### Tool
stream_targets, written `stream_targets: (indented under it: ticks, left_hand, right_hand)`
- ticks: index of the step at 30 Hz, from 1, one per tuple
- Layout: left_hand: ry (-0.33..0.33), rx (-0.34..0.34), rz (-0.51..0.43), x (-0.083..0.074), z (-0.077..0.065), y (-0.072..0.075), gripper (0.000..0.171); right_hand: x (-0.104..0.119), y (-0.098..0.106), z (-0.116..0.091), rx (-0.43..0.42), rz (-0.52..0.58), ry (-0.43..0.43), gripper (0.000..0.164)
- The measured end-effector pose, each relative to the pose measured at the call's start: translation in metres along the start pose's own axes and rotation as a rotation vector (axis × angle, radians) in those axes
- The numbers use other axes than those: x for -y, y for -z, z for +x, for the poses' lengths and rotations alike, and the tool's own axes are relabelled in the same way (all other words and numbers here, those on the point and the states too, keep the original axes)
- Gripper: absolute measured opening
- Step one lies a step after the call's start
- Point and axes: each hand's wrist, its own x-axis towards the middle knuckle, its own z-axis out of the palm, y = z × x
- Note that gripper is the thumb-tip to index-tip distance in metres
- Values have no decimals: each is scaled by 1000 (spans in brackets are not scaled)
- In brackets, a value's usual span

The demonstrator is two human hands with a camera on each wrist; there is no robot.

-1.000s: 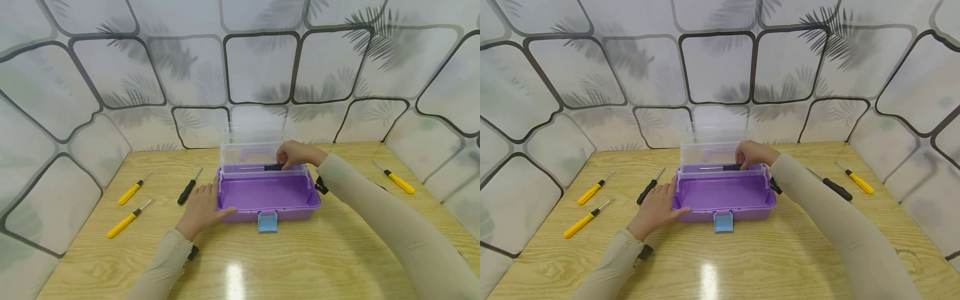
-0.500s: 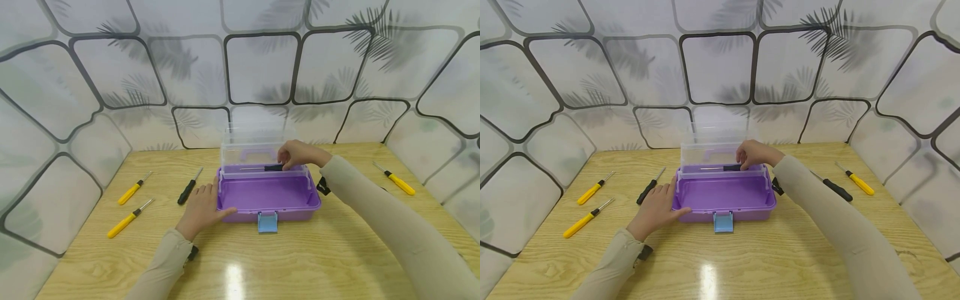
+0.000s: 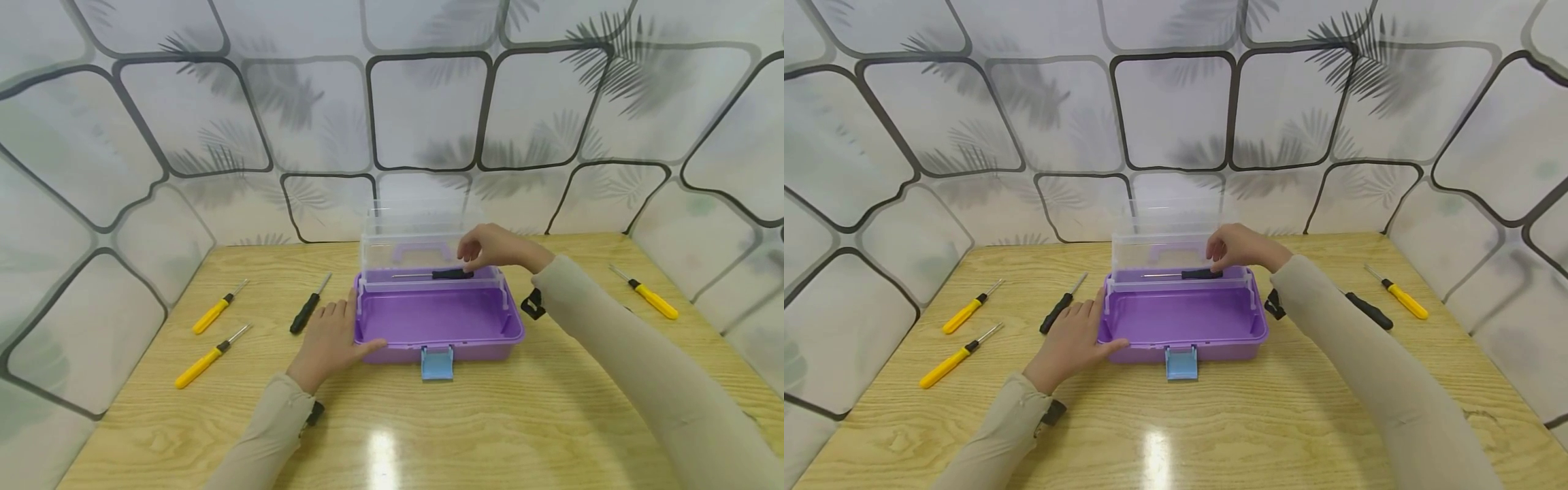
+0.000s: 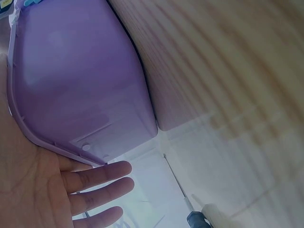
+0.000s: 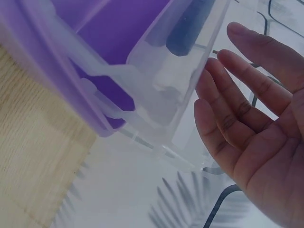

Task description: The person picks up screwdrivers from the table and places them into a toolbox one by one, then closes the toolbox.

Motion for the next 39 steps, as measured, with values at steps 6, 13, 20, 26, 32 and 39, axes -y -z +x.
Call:
stream_targets:
  ticks: [6, 13, 20, 26, 32, 39]
  left_hand:
    - [2, -2, -10, 0, 0, 0, 110]
    - [-2, -15, 1, 1, 1, -4, 111]
    - [-7, -23, 3, 1, 2, -4, 111]
    - [-2, -2, 6, 1, 2, -2, 111]
    - [-2, -5, -5, 1, 2, -2, 111]
    - [-5, -13, -10, 1, 2, -3, 111]
  right_hand:
    - [1, 2, -6, -36, 22, -5, 12]
    - [3, 5, -16, -82, 28, -8, 13]
    - [1, 7, -25, -127, 32, -13, 14]
    - [0, 6, -33, -156, 56, -44, 16]
    - [0, 5, -40, -187, 88, -64, 18]
    - [-2, 4, -47, -245, 57, -63, 18]
